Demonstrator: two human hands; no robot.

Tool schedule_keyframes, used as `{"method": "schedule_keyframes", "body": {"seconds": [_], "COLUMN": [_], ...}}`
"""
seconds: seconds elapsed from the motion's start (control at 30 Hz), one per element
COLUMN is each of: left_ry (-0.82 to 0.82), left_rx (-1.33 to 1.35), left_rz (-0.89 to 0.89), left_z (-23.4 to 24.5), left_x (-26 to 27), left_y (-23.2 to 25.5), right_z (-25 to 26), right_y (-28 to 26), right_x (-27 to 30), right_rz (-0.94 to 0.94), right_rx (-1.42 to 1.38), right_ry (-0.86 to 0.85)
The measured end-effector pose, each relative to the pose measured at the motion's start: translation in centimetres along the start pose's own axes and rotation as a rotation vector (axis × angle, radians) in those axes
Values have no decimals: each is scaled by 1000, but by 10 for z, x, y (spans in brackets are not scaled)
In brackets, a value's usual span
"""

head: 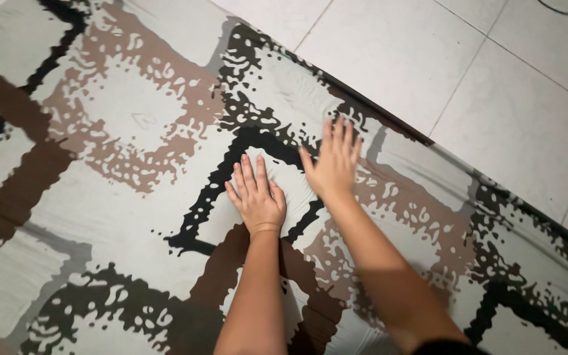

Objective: The person smooths out a patterned bed sheet on the floor and then folds it into a smaller rectangle by hand.

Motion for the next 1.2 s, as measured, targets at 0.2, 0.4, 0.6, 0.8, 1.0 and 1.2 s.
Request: {"method": "schedule_keyframes", "body": {"seconds": [0.2,0.4,0.6,0.8,1.0,1.2], "left_ry": [-25,-100,-152,-131,-117,-41], "left_rx": [39,75,-25,-58,-46,-10], "left_rz": [20,40,49,15,14,-28], "left_z": [0,2,-8,-13,-11,1], "left_x": [-3,-7,-10,-6,-2,-1], "left_y": [-1,0,-1,1,4,10], "right_z": [-25,-27,-20,-15,-5,19], "right_y": [-7,-1,-4,4,1,-4], "right_x": [-81,-88,-90,-90,-76,16], "right_rz": [-79,-109,-103,-102,21,217], "right_rx": [4,-111,-136,-206,-188,-228], "right_ry": [-14,86,185,174,156,7]}}
Point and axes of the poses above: each hand's wrist, its own x-axis away from the middle knuckle, its own z-axis out of the back of the hand, y = z × x, the point moved 8 cm from there along -x, towards the middle knuckle, and after that the axes turned 6 degrees about x, right-handed, at the moved point
